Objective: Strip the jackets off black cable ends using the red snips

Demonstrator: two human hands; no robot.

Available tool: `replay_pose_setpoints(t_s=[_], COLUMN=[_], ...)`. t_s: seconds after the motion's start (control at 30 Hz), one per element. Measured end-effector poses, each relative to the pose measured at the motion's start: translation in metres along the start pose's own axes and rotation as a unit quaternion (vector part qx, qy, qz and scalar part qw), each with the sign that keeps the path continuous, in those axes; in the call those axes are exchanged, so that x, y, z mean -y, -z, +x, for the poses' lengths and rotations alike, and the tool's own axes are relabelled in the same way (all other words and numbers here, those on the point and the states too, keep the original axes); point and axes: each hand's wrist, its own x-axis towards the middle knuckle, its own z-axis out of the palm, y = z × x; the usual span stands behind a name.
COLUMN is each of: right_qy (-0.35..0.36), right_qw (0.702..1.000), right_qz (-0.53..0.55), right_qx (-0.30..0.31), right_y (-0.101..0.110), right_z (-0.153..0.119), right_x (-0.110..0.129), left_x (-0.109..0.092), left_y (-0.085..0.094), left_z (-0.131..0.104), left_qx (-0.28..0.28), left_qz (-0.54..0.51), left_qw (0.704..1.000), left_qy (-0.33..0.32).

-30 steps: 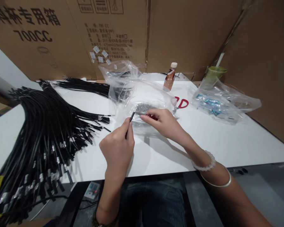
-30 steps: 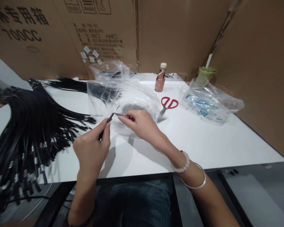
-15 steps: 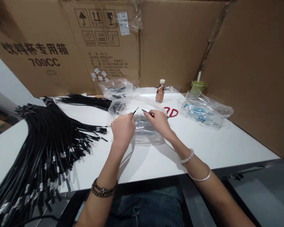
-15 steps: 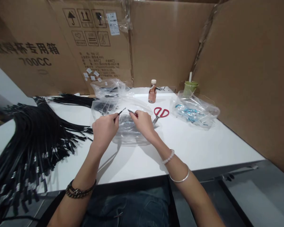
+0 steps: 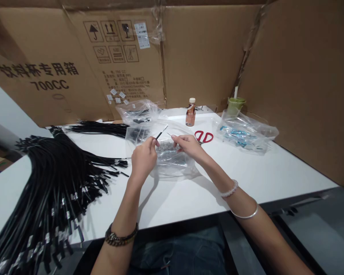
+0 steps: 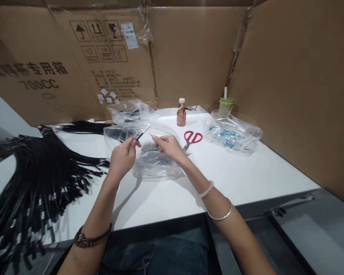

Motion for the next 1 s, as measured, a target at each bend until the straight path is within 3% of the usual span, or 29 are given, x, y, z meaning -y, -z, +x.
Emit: replay_pose_setpoints(t_s=[0.3,1.0], right_qy=[0.002,-0.007], right_qw=[0.999,1.000], right_qz=[0.038,0.015], right_qx=[0.013,0.025], right_y=[-0.0021,-0.0008], right_z=[-0.0024,-0.0022], right_x=[0.0024,-0.0002], left_x=[0.0039,0.0044], left_y=[-0.0033,-0.0024], left_z=[0.0011,0.0024], left_qx=[0.007,0.038], left_qz=[-0.051,-0.084], left_qw=[0.998,0.995], left_qy=[-0.027,-0.038])
